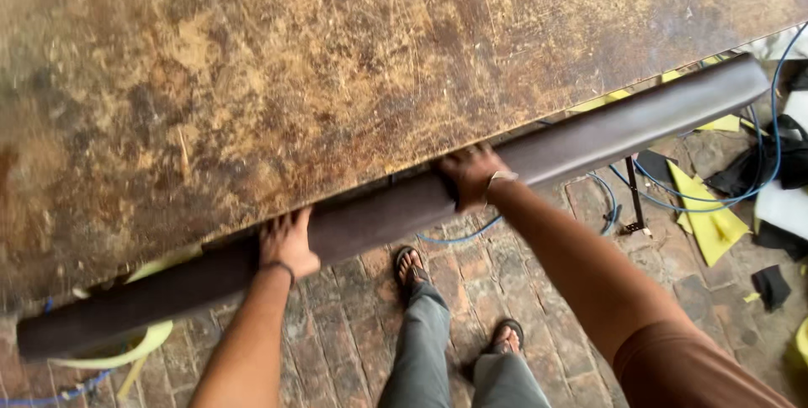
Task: The person staples brown fabric onto a rectangular cushion using a pneumatic staple gun. They pull the fabric taut, staple along the edges, and flip the cushion to continue securing the fabric on all sides.
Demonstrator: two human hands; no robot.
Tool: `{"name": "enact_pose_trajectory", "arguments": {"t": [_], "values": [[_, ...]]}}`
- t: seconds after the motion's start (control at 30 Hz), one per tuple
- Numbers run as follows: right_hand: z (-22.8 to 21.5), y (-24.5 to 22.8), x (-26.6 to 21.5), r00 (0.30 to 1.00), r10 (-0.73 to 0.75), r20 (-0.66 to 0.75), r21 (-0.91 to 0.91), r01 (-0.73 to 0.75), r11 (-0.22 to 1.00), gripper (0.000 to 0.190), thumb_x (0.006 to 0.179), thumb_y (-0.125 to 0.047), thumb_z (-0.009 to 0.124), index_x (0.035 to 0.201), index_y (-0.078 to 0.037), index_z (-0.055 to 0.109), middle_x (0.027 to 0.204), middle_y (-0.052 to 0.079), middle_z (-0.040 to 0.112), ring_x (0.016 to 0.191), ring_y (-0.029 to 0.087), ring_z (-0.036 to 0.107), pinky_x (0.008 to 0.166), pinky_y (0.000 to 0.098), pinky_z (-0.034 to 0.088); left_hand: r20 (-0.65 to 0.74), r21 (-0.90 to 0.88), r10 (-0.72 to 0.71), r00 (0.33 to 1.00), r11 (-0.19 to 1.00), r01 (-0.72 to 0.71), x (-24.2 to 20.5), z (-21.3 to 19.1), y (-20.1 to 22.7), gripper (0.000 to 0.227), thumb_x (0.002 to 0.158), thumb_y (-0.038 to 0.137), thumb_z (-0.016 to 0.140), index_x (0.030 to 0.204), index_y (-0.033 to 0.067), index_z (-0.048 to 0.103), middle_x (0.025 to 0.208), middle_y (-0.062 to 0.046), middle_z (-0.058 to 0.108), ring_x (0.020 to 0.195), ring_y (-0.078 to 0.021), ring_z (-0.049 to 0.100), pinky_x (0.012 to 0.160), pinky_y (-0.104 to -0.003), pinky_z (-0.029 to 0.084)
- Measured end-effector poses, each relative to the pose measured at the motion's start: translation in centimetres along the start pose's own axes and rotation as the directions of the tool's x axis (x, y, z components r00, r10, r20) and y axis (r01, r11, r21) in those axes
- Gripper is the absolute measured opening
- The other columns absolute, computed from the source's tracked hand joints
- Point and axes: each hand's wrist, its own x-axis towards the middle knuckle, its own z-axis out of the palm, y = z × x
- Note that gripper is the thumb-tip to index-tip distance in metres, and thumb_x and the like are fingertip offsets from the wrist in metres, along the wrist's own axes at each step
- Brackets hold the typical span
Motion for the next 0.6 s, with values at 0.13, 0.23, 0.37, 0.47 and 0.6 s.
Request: {"name": "enact_pose_trajectory", "arguments": {"t": [0.13, 0.23, 0.37, 0.47, 0.6], "values": [[3.7, -0.9, 2.1, 0.997, -0.036, -0.069, 0.015, 0.037, 0.999, 0.103, 0.08, -0.038, 0.081, 0.164, -0.025, 0.024, 0.158, 0.014, 0.04, 0.15, 0.032, 0.035, 0.125, 0.0576, 0.022, 0.104, -0.032, -0.063, 0.993, 0.997, 0.067, -0.5, 2.5, -1.6, 0.104, 0.067, 0.023, 0.083, 0.155, 0.0275, 0.03, 0.162, -0.014, 0.033, 0.152, -0.034, 0.028, 0.126, -0.055, 0.019], [5.8, -0.1, 3.4, 0.99, -0.019, -0.139, -0.014, 0.017, 1.0, 0.106, 0.077, -0.054, 0.083, 0.16, -0.026, 0.023, 0.163, 0.016, 0.029, 0.151, 0.036, 0.027, 0.125, 0.0567, 0.016, 0.09, -0.054, -0.062, 0.994, 0.996, 0.067, -0.5, 3.8, -2.3, 0.103, 0.066, 0.021, 0.082, 0.156, 0.0272, 0.032, 0.163, -0.012, 0.034, 0.153, -0.0331, 0.029, 0.127, -0.052, 0.02], [5.0, 1.2, 5.5, 0.986, 0.134, -0.104, 0.066, -0.127, 0.99, 0.11, 0.078, -0.075, 0.074, 0.159, -0.017, 0.027, 0.162, 0.018, 0.027, 0.152, 0.037, 0.023, 0.124, 0.0579, 0.013, -0.042, -0.125, -0.112, 0.993, 0.987, 0.106, 4.4, 5.2, -3.8, 0.104, 0.07, 0.017, 0.075, 0.162, 0.0227, 0.027, 0.163, -0.019, 0.033, 0.151, -0.0369, 0.032, 0.128, -0.05, 0.018], [3.7, 2.8, 6.5, 0.981, 0.157, -0.118, 0.028, -0.155, 0.988, 0.098, 0.077, -0.077, 0.07, 0.157, -0.026, 0.041, 0.163, 0.012, 0.036, 0.152, 0.033, 0.031, 0.126, 0.054, 0.021, 0.041, -0.161, -0.05, 0.998, 0.985, 0.056, 9.8, 7.8, -5.3, 0.103, 0.069, 0.029, 0.082, 0.159, 0.0143, 0.032, 0.163, -0.02, 0.034, 0.151, -0.0365, 0.034, 0.126, -0.046, 0.025], [3.6, 2.3, 8.4, 0.993, 0.076, -0.086, -0.017, -0.078, 0.997, 0.088, 0.08, -0.077, 0.061, 0.155, -0.036, 0.043, 0.165, 0.009, 0.037, 0.15, 0.032, 0.037, 0.121, 0.0545, 0.032, 0.138, -0.138, -0.037, 0.99, 0.989, 0.056, 14.2, 11.6, -9.7, 0.101, 0.072, 0.044, 0.087, 0.153, 0.0049, 0.041, 0.163, -0.022, 0.034, 0.15, -0.037, 0.035, 0.124, -0.044, 0.032]]}}
